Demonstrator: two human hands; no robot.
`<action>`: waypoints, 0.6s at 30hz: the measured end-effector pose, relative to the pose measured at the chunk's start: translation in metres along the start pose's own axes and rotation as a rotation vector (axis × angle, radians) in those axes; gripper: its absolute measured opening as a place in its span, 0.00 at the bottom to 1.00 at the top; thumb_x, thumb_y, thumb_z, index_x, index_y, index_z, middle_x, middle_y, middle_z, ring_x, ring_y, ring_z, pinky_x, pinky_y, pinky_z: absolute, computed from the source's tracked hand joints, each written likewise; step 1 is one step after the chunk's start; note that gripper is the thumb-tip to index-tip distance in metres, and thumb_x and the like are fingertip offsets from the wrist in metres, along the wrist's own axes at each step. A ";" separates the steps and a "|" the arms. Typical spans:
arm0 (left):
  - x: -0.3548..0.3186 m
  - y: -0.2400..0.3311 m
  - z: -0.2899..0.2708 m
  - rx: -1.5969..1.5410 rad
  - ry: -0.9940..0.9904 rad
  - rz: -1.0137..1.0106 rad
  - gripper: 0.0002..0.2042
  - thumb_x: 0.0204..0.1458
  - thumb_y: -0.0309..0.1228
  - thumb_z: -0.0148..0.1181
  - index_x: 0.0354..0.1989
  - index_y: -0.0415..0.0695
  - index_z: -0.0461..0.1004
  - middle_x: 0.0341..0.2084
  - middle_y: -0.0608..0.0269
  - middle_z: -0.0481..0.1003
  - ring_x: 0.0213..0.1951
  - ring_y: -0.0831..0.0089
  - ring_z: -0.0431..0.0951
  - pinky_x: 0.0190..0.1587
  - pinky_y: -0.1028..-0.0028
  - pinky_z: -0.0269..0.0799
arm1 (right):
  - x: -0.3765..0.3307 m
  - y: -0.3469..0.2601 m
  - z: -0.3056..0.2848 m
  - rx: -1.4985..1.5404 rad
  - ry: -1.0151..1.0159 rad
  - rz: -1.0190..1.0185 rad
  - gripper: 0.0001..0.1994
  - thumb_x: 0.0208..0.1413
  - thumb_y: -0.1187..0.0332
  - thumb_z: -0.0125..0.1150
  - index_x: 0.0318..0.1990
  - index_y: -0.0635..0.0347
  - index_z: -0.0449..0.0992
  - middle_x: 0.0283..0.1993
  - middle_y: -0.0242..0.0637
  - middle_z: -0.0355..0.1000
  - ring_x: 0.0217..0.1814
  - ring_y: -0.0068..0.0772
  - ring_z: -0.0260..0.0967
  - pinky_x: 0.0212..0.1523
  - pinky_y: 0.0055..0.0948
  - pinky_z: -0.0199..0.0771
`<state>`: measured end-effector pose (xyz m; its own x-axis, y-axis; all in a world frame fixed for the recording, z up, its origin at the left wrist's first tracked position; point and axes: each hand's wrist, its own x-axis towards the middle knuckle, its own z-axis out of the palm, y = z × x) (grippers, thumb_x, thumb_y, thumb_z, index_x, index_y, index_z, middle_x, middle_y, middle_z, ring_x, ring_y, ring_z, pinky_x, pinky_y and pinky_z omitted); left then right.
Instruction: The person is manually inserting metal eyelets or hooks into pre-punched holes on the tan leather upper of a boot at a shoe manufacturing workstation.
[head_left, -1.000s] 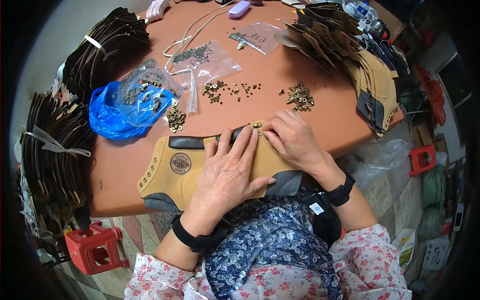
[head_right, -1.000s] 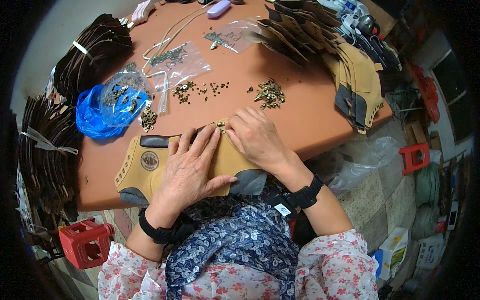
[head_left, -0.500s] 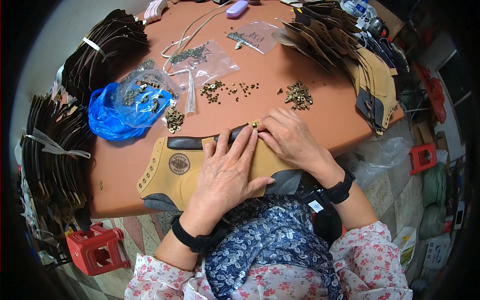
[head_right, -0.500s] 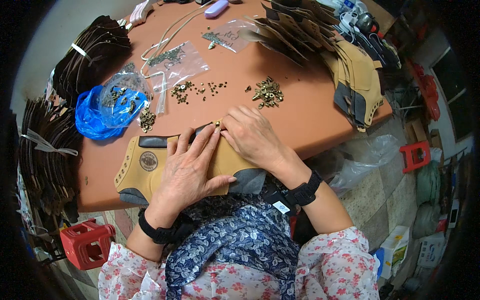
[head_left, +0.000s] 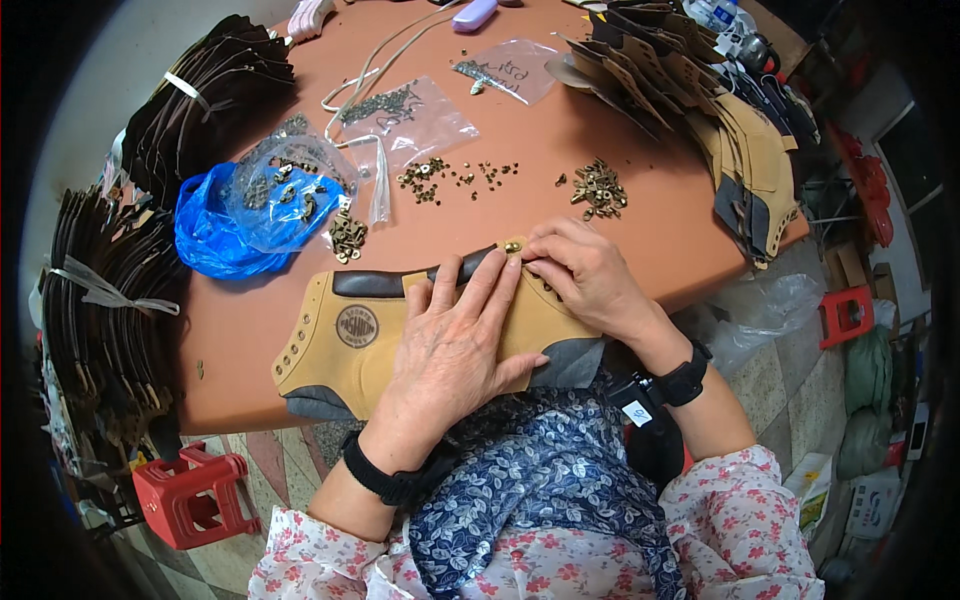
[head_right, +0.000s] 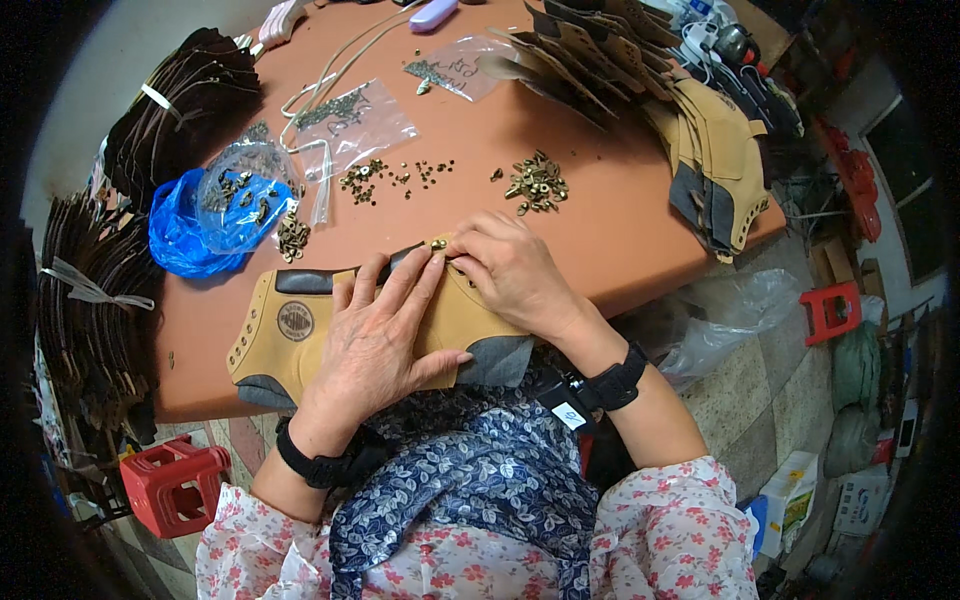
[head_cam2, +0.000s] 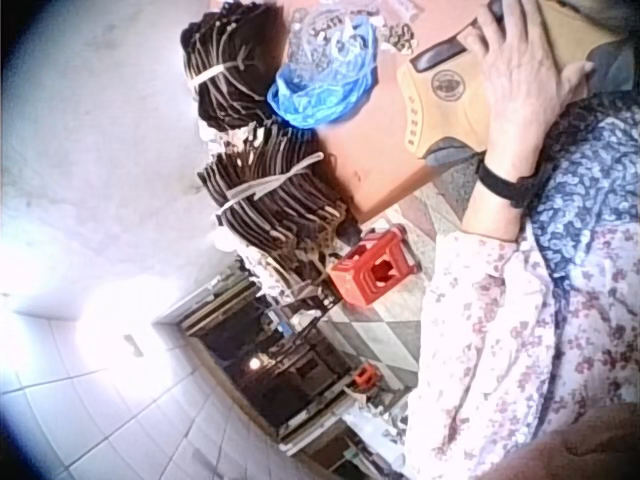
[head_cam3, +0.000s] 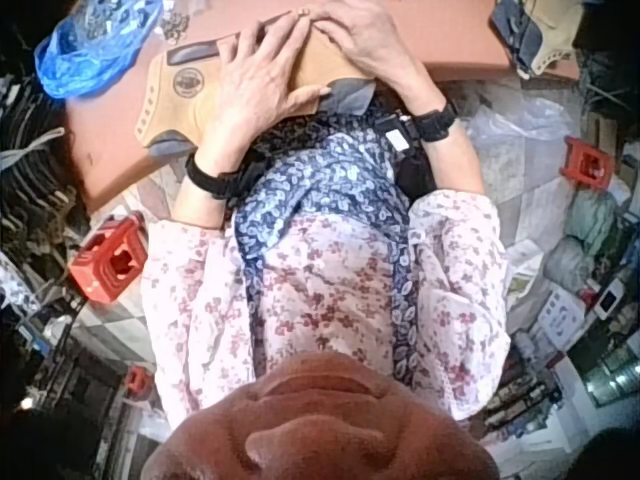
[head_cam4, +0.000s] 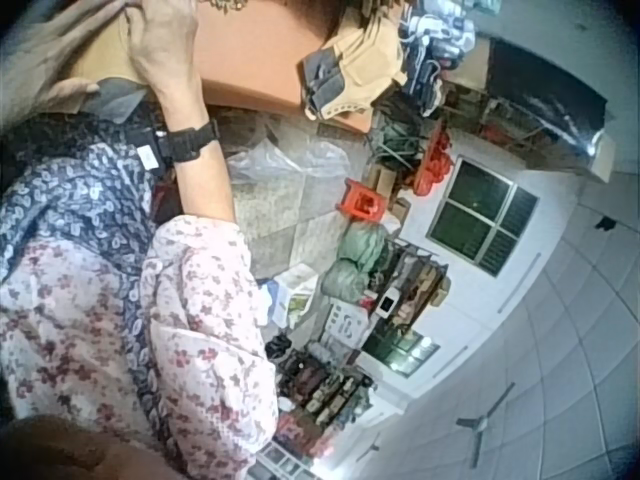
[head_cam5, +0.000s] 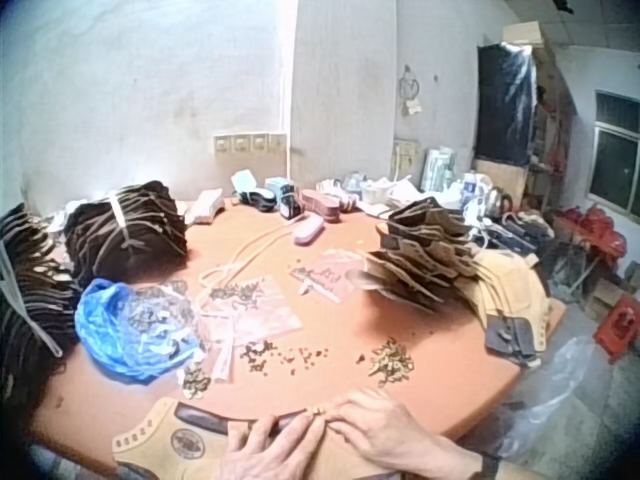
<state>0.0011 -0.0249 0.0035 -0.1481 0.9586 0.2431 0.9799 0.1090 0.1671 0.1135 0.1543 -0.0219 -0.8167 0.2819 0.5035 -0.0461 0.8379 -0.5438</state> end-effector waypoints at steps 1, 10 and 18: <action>0.000 0.000 0.000 0.010 -0.001 0.002 0.45 0.46 0.60 0.63 0.67 0.39 0.64 0.63 0.60 0.63 0.62 0.55 0.60 0.57 0.56 0.59 | -0.001 -0.001 -0.001 0.039 -0.008 0.029 0.04 0.53 0.75 0.62 0.36 0.64 0.78 0.39 0.41 0.73 0.43 0.46 0.72 0.44 0.39 0.74; -0.001 0.001 0.001 0.017 0.007 -0.005 0.44 0.46 0.59 0.64 0.66 0.40 0.65 0.63 0.60 0.63 0.63 0.55 0.59 0.57 0.56 0.59 | -0.017 -0.003 -0.004 -0.023 0.018 -0.005 0.09 0.52 0.77 0.62 0.42 0.64 0.80 0.45 0.42 0.75 0.46 0.45 0.74 0.47 0.38 0.75; 0.001 0.004 0.001 0.017 -0.008 -0.040 0.45 0.45 0.60 0.64 0.67 0.42 0.64 0.65 0.61 0.63 0.64 0.54 0.59 0.61 0.55 0.58 | -0.011 -0.008 -0.016 -0.318 -0.097 -0.147 0.11 0.52 0.71 0.62 0.44 0.58 0.79 0.46 0.37 0.73 0.48 0.40 0.73 0.48 0.37 0.72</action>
<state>0.0046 -0.0237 0.0036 -0.1861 0.9554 0.2293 0.9753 0.1515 0.1605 0.1315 0.1524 -0.0125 -0.8660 0.1146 0.4867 0.0017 0.9741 -0.2263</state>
